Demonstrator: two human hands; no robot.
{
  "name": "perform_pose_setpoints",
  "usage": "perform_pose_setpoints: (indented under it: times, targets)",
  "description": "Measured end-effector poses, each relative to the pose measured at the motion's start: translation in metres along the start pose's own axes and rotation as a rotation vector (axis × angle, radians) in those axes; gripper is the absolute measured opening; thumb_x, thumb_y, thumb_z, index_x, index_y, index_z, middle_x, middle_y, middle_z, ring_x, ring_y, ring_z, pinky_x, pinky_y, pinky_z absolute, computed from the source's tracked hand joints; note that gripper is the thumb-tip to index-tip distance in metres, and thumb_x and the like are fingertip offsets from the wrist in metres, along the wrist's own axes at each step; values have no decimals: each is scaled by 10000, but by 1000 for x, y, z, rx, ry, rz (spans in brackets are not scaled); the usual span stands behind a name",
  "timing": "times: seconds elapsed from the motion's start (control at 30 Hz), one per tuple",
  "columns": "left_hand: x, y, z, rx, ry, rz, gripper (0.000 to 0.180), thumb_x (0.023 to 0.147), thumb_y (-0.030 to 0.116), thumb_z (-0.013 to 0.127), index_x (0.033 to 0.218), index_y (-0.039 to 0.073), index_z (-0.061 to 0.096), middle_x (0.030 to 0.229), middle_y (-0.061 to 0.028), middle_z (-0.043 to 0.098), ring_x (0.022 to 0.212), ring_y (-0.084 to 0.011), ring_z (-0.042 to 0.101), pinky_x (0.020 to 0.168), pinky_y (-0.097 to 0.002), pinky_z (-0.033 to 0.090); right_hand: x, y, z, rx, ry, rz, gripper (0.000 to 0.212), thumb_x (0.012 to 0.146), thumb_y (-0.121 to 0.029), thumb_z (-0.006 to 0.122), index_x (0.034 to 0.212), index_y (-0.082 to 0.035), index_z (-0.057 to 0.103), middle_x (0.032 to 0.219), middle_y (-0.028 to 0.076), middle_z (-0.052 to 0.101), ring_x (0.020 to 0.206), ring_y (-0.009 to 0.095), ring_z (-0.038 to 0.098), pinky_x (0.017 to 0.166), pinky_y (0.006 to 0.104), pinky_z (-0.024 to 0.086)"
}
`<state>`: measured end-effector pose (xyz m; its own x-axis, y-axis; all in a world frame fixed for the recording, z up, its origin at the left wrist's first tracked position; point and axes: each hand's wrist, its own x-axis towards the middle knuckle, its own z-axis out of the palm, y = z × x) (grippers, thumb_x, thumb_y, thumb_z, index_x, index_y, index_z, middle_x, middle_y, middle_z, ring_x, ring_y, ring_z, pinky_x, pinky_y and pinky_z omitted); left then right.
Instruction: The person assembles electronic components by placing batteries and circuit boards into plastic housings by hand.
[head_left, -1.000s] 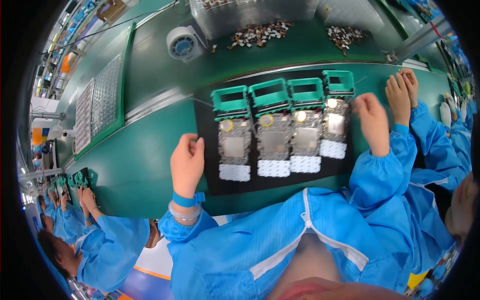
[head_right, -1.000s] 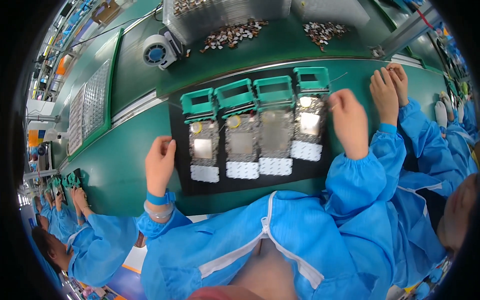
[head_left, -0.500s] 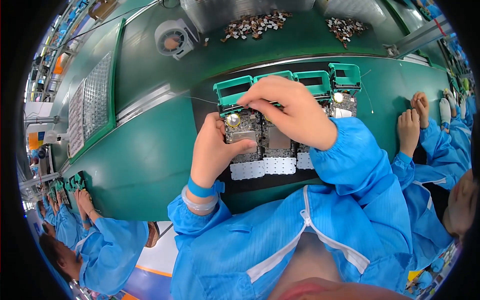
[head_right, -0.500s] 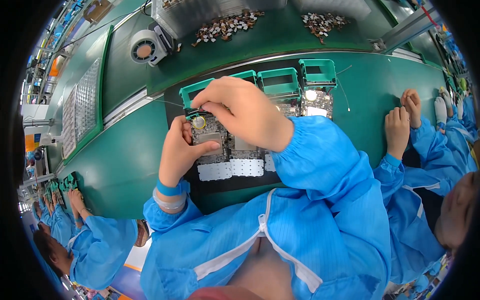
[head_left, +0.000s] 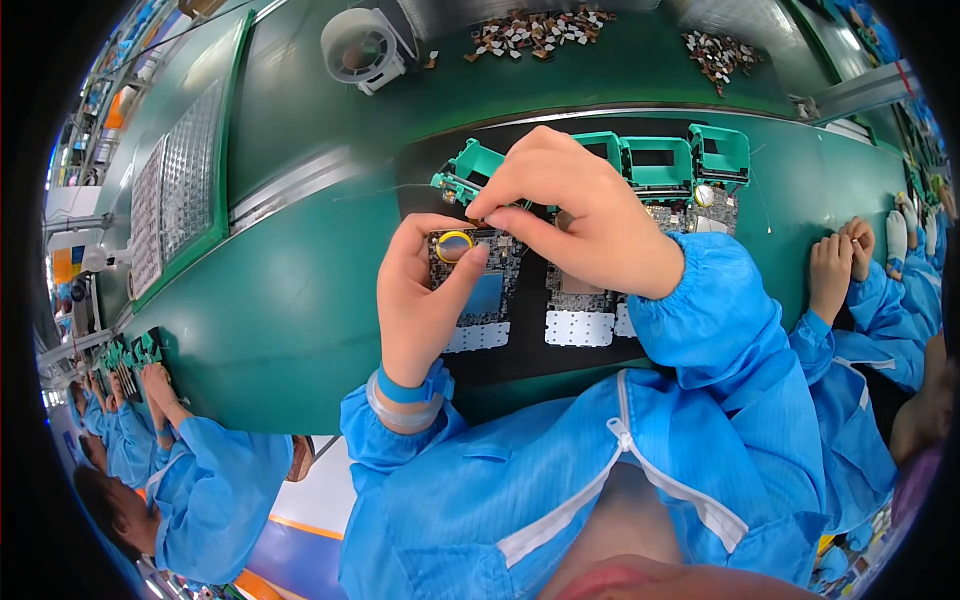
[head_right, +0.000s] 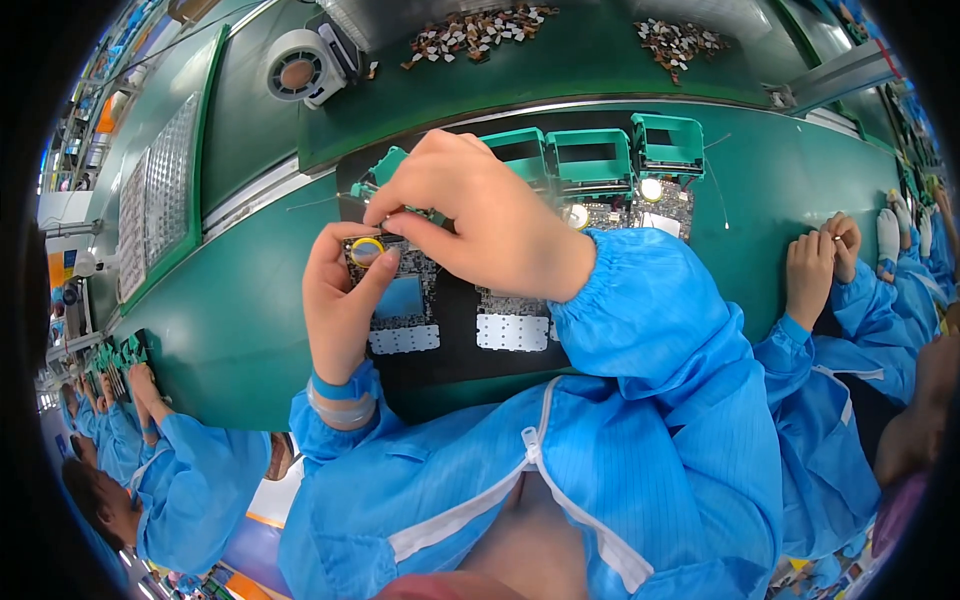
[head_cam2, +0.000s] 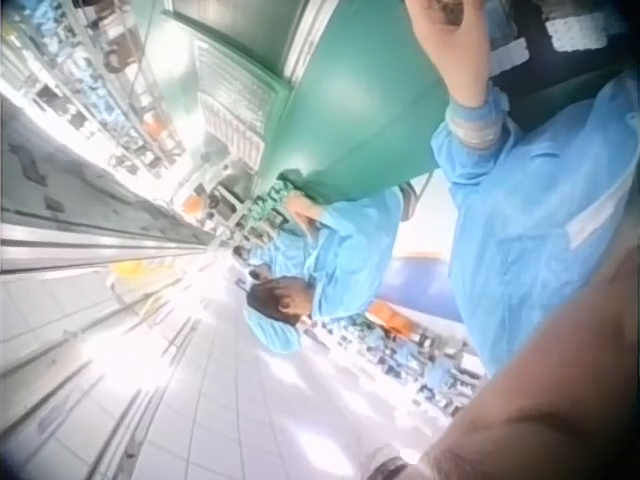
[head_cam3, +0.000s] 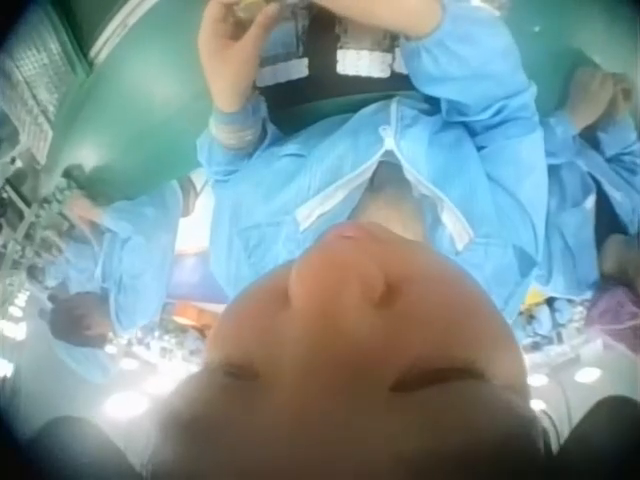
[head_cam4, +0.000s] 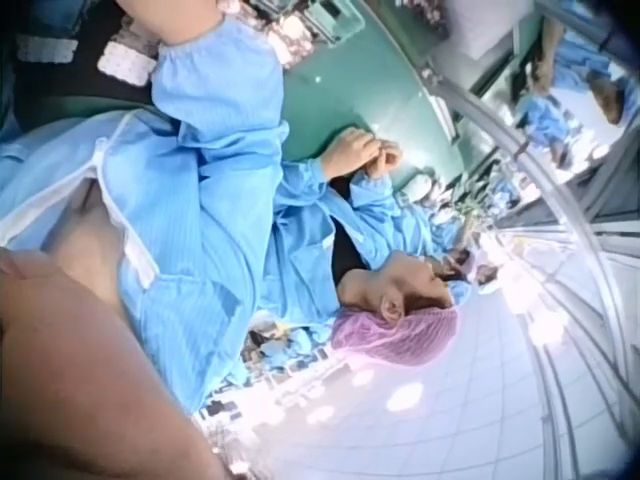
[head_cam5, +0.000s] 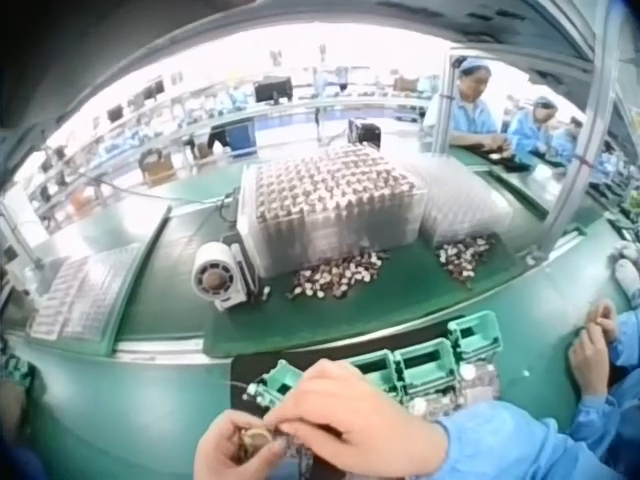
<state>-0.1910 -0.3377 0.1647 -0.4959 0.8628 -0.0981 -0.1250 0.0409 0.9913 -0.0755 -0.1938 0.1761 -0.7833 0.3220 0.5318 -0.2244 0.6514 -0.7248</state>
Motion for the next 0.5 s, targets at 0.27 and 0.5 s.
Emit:
perform_pose_setpoints:
  times: [0.27, 0.5]
  targets:
    - [-1, 2, 0, 37, 3, 34, 220, 811, -47, 615, 993, 5, 503, 859, -17, 554, 792, -50, 522, 693, -186, 439, 1, 1, 6, -44, -5, -15, 156, 737, -17, 662, 884, -65, 653, 816, 37, 603, 837, 225, 516, 717, 337, 446]
    - [-1, 2, 1, 31, 0, 24, 219, 809, -38, 624, 988, 4, 505, 853, -15, 551, 788, -50, 521, 696, -183, 441, 0, 1, 5, -13, 5, 20, 153, 736, -17, 663, 881, -64, 655, 803, 42, 596, 830, 223, 516, 700, 334, 447]
